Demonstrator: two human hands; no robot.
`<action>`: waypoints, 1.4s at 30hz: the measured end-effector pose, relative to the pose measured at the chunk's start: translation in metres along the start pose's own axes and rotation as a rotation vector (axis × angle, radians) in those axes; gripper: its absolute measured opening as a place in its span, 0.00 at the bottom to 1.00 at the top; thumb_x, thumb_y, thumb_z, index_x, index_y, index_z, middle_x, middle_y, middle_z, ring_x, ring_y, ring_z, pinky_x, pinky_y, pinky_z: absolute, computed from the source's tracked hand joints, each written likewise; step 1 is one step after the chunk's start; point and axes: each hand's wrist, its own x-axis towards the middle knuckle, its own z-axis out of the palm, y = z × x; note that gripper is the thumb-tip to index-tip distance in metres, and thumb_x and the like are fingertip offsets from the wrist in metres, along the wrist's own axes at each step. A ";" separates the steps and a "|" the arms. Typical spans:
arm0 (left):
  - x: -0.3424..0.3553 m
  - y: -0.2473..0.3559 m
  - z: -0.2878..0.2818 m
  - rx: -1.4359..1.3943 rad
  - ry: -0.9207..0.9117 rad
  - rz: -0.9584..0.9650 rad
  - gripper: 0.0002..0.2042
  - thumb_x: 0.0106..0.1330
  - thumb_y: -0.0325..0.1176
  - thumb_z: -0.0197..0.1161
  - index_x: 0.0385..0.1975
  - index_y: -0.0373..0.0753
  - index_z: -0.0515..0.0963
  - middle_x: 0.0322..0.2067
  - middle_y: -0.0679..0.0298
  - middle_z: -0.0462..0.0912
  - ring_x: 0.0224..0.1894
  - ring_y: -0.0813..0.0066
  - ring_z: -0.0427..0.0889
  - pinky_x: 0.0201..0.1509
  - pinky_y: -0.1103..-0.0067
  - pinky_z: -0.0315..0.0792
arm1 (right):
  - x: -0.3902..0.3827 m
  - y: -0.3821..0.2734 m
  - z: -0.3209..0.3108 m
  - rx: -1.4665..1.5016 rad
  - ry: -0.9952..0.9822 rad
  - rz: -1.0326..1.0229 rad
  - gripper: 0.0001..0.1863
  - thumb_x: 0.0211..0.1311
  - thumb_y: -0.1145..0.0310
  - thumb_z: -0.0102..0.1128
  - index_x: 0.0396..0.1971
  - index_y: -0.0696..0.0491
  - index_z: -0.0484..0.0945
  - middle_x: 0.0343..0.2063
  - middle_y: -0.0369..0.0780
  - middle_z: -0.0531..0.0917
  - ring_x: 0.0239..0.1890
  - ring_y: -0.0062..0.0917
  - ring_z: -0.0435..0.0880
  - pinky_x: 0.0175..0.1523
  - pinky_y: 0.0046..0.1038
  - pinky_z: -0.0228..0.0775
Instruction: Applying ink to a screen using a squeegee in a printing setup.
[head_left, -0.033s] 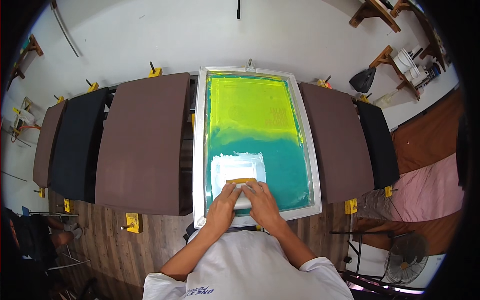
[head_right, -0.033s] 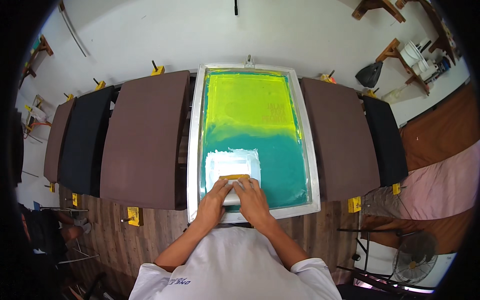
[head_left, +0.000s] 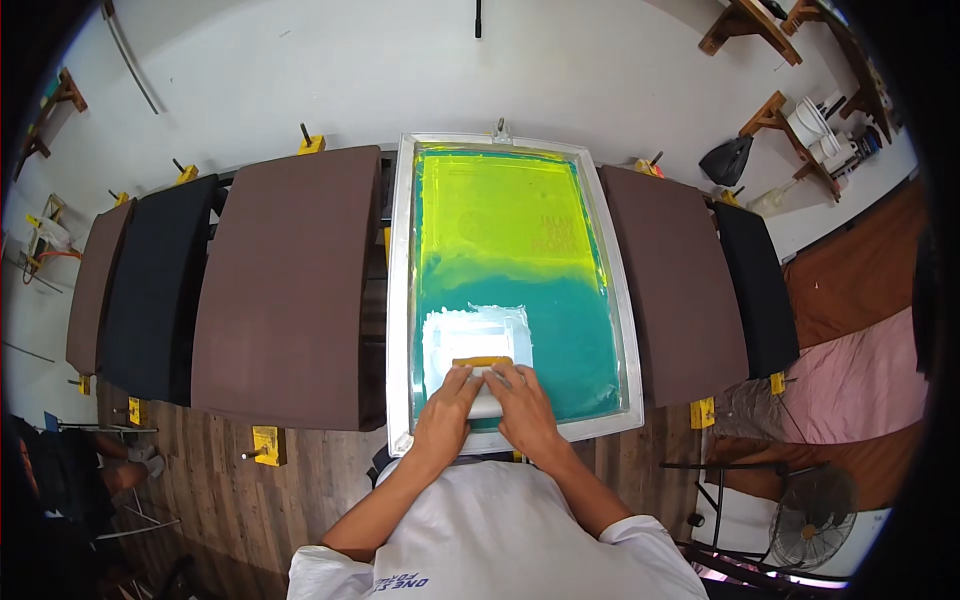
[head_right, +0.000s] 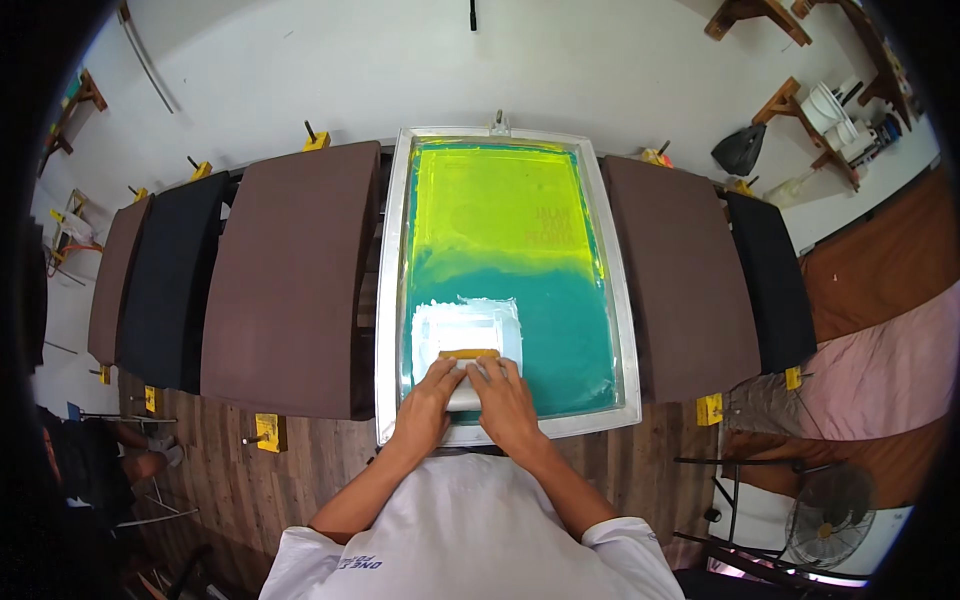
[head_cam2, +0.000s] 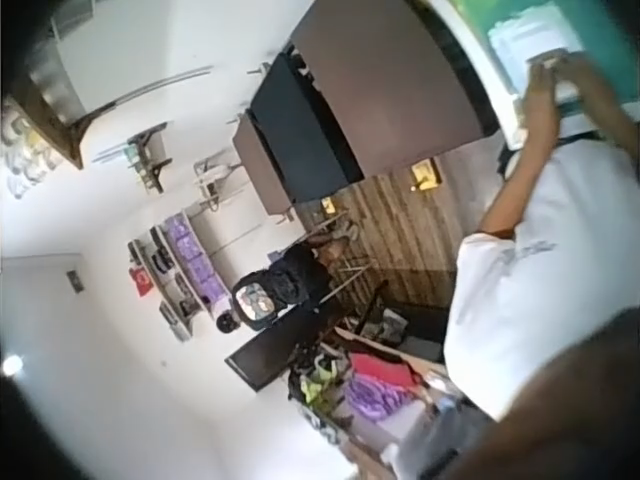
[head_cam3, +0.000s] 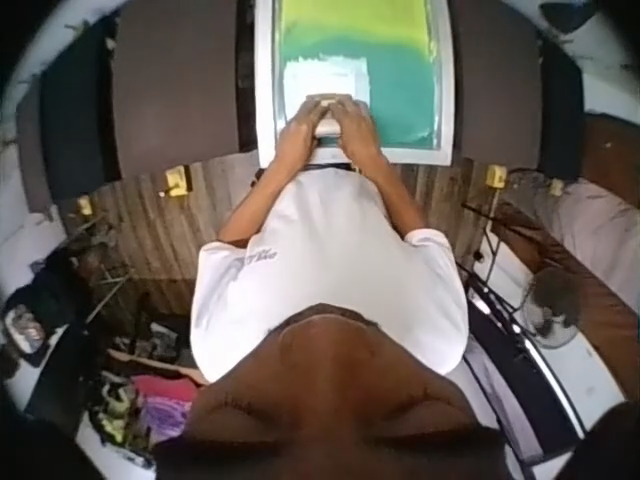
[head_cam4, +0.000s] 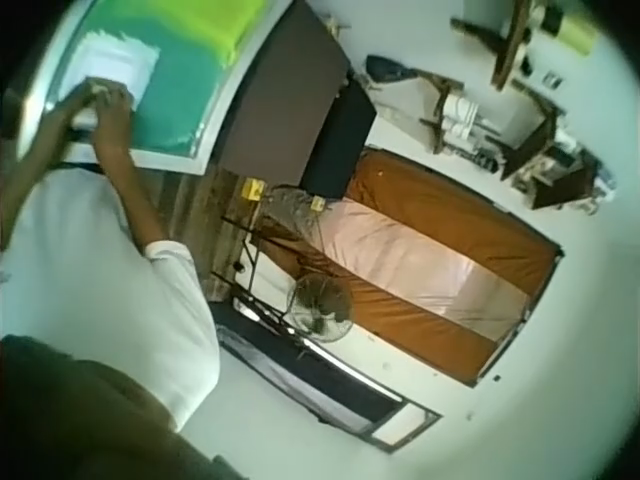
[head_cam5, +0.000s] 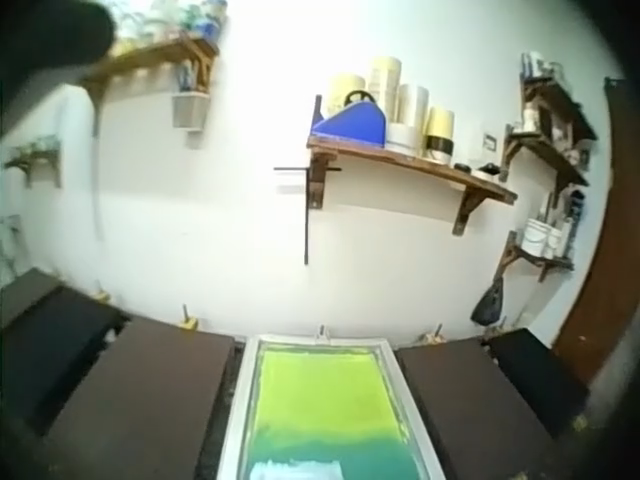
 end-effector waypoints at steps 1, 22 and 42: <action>-0.002 -0.002 0.003 -0.025 -0.031 -0.026 0.31 0.45 0.10 0.58 0.56 0.31 0.73 0.59 0.45 0.72 0.63 0.45 0.71 0.61 0.63 0.72 | -0.001 0.003 0.003 0.004 -0.026 -0.003 0.34 0.39 0.88 0.58 0.55 0.57 0.76 0.56 0.45 0.74 0.59 0.44 0.70 0.63 0.38 0.66; -0.018 0.003 0.000 -0.048 -0.085 -0.051 0.32 0.44 0.10 0.58 0.56 0.32 0.73 0.61 0.47 0.71 0.61 0.45 0.73 0.61 0.64 0.72 | -0.020 -0.006 0.005 -0.018 -0.074 0.006 0.33 0.41 0.86 0.60 0.56 0.60 0.75 0.57 0.46 0.74 0.60 0.43 0.69 0.59 0.39 0.70; -0.032 0.023 -0.010 -0.113 -0.188 -0.082 0.28 0.46 0.12 0.58 0.53 0.28 0.74 0.56 0.41 0.74 0.60 0.44 0.73 0.61 0.64 0.71 | -0.041 -0.014 -0.010 0.095 -0.070 0.013 0.31 0.38 0.89 0.55 0.50 0.61 0.77 0.51 0.49 0.78 0.54 0.45 0.73 0.62 0.40 0.66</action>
